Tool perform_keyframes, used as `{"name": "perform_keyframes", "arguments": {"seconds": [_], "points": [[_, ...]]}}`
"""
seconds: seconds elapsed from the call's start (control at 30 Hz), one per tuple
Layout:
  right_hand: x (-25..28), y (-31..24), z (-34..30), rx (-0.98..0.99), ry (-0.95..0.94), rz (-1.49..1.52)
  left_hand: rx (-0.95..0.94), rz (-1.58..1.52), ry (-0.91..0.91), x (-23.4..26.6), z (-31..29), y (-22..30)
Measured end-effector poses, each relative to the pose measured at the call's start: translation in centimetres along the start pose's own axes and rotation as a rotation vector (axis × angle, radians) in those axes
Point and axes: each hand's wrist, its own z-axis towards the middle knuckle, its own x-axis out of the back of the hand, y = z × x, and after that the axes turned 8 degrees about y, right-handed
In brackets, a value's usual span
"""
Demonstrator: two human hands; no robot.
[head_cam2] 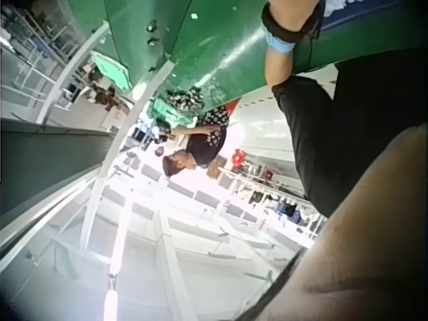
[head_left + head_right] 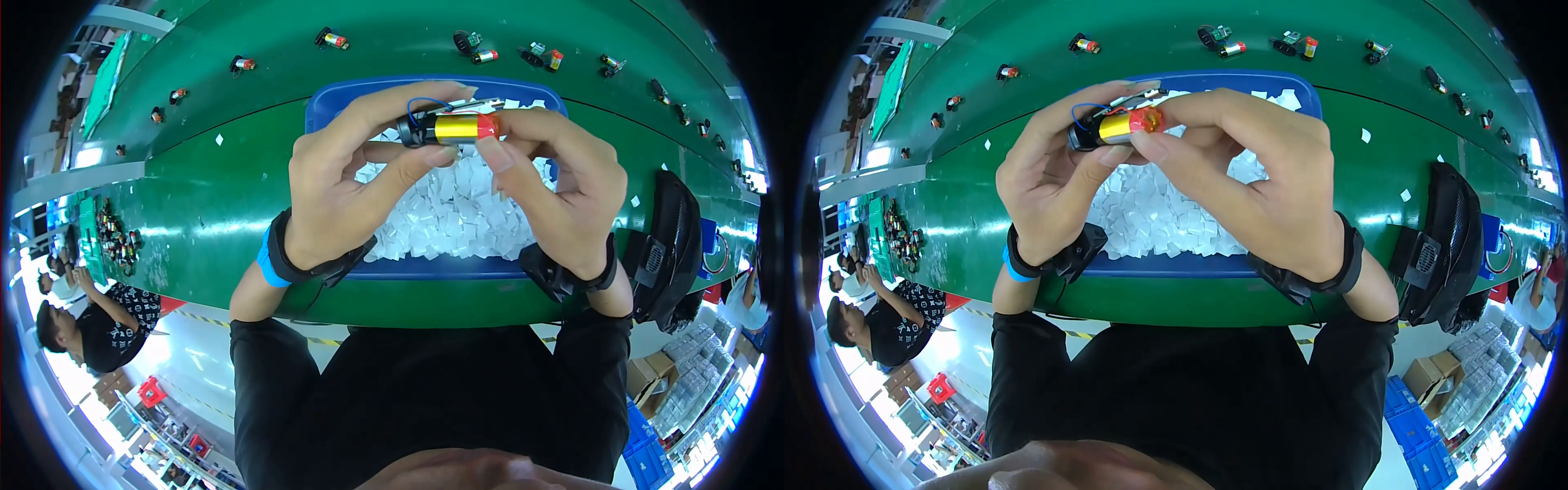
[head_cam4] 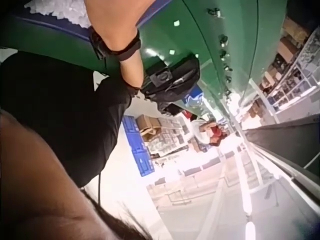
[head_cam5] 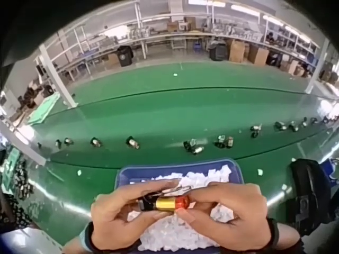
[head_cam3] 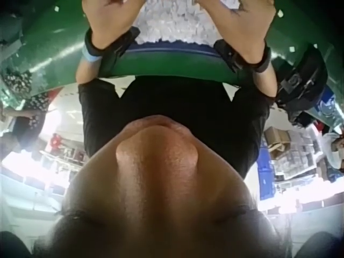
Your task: The person picks up a battery and a circuit board, fits them together, and wraps a piece of white tape around the assembly. The person then places the unit onto the conveyor belt and repeats the process.
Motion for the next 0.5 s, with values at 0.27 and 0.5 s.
{"name": "perform_keyframes", "arguments": {"seconds": [0.27, 0.5], "points": [[0.8, 0.0, 0.3, -0.029, -0.099, 0.081, -0.001, 0.052, -0.002, -0.4, -0.6, 0.8], [0.5, 0.6, -0.3, -0.02, -0.122, 0.095, -0.032, 0.148, 0.05, -0.7, -0.5, 1.0]]}}
